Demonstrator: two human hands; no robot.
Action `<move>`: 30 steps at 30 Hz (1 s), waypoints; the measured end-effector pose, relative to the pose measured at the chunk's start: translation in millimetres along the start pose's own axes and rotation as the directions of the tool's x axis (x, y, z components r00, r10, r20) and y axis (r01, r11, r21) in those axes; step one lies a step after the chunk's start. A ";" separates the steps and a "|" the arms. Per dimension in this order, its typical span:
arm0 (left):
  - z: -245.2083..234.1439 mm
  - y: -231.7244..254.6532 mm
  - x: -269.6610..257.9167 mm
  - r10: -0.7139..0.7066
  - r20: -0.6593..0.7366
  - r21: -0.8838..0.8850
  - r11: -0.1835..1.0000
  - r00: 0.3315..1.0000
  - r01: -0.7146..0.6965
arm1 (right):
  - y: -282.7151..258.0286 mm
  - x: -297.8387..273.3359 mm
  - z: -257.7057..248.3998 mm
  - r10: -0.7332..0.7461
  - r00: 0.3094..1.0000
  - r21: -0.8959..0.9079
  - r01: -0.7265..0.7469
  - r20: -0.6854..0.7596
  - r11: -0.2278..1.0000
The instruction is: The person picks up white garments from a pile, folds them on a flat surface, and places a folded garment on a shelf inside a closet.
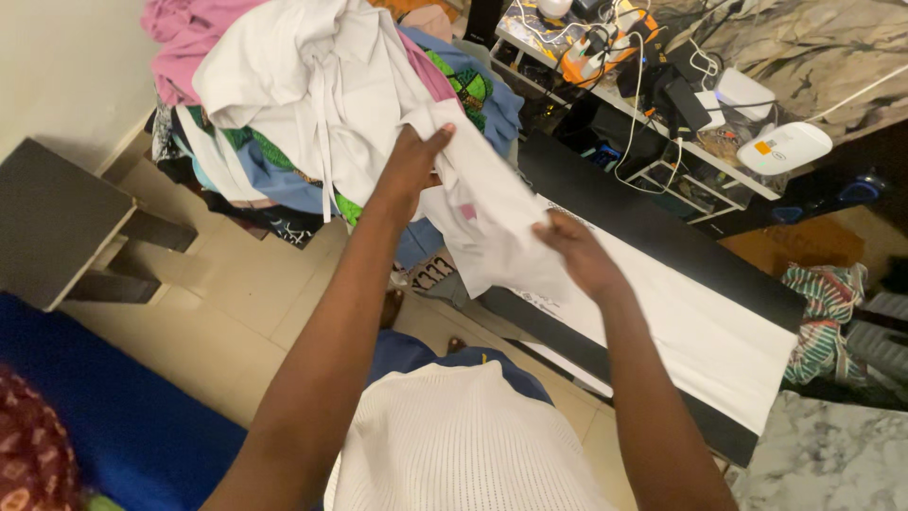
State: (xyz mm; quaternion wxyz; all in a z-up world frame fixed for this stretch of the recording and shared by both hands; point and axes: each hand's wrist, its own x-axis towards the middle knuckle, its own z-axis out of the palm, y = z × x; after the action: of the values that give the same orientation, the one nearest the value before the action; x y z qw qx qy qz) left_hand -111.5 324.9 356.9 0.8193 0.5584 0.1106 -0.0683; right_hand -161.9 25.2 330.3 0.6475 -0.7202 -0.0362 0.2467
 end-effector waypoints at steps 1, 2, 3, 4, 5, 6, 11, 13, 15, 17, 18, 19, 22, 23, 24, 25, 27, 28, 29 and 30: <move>-5.8 -0.3 9.1 -0.031 -0.034 -0.012 0.999 0.999 0.030 | -7.0 -3.5 -5.6 0.028 0.998 0.207 -0.016 -0.057 0.978; -10.8 -3.1 17.5 -0.036 -0.039 -0.054 0.998 0.999 0.034 | -15.7 -9.5 -14.2 -0.016 0.992 0.218 0.044 -0.126 0.975; -16.1 -8.2 26.4 -0.042 -0.044 -0.096 0.995 0.998 0.038 | -23.8 -14.6 -20.6 -0.060 0.979 0.224 0.104 -0.195 0.969; -22.9 -14.8 36.8 -0.048 -0.050 -0.136 0.990 0.998 0.041 | -30.5 -18.2 -23.5 -0.049 0.962 0.173 0.098 -0.268 0.980; -30.0 -24.4 45.8 -0.094 -0.051 -0.086 0.992 0.994 0.090 | -37.5 -23.1 -28.0 -0.041 0.940 0.122 0.087 -0.339 0.989; -36.5 -36.8 52.4 -0.139 -0.053 -0.035 0.990 0.989 0.138 | -42.8 -25.7 -30.5 -0.036 0.911 0.073 0.073 -0.410 0.995; -56.8 -125.5 64.3 -0.298 -0.079 0.174 0.936 0.951 0.307 | -35.9 -21.5 -32.5 0.060 0.867 0.072 -0.028 -0.494 0.997; -62.5 -168.4 63.9 -0.382 -0.076 0.086 0.918 0.921 0.388 | -24.8 -15.8 -30.2 0.085 0.843 0.101 -0.036 -0.531 0.994; -66.8 -208.5 56.9 -0.432 -0.165 0.056 0.894 0.887 0.445 | -16.5 -8.5 -29.3 0.110 0.810 0.145 -0.032 -0.575 0.989; -71.3 -239.5 48.9 -0.461 -0.231 0.059 0.872 0.857 0.485 | -12.0 -4.4 -29.9 0.077 0.781 0.044 -0.063 -0.620 0.997; -73.2 -250.8 45.8 -0.464 -0.252 0.080 0.865 0.850 0.496 | -11.5 -2.1 -30.6 0.058 0.766 -0.006 -0.081 -0.640 0.997; -74.7 -260.1 44.8 -0.465 -0.273 0.101 0.857 0.842 0.506 | -11.8 0.3 -31.5 0.064 0.762 0.009 -0.076 -0.644 0.997; -80.9 -290.9 46.9 -0.368 -0.351 0.251 0.849 0.861 0.465 | -15.2 6.6 -36.7 0.032 0.754 -0.012 -0.053 -0.656 0.999; -80.8 -302.1 53.0 -0.205 -0.332 0.351 0.879 0.921 0.322 | -17.5 7.4 -39.7 -0.011 0.756 -0.066 -0.042 -0.654 0.997; -78.6 -309.6 61.0 -0.036 -0.294 0.443 0.880 0.955 0.170 | -19.8 8.5 -42.3 -0.056 0.760 -0.120 -0.029 -0.648 0.992; -77.6 -319.8 65.6 0.132 -0.238 0.525 0.851 0.962 0.013 | -22.9 8.4 -44.6 -0.076 0.758 -0.157 -0.036 -0.648 0.987; -68.8 -339.8 74.3 0.057 -0.300 0.196 0.981 0.952 0.003 | -33.5 7.4 -50.4 -0.123 0.759 -0.236 -0.042 -0.640 0.971; -64.5 -347.6 76.2 0.012 -0.328 0.019 1.000 0.945 -0.006 | -38.9 5.0 -51.5 -0.134 0.766 -0.258 -0.043 -0.629 0.965; -63.1 -352.7 77.0 -0.043 -0.373 0.034 0.998 0.927 0.060 | -44.2 1.9 -52.0 -0.146 0.773 -0.280 -0.042 -0.617 0.959; -61.6 -354.0 79.8 -0.094 -0.418 0.043 0.991 0.903 0.123 | -50.0 0.5 -52.8 -0.162 0.781 -0.305 -0.038 -0.603 0.951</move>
State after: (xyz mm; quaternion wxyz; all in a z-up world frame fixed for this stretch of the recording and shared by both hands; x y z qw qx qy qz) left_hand -124.2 253.2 -3.9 0.7525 0.5807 0.3108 0.0027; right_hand -126.9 -14.9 379.7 0.5136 -0.8492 0.1178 -0.0342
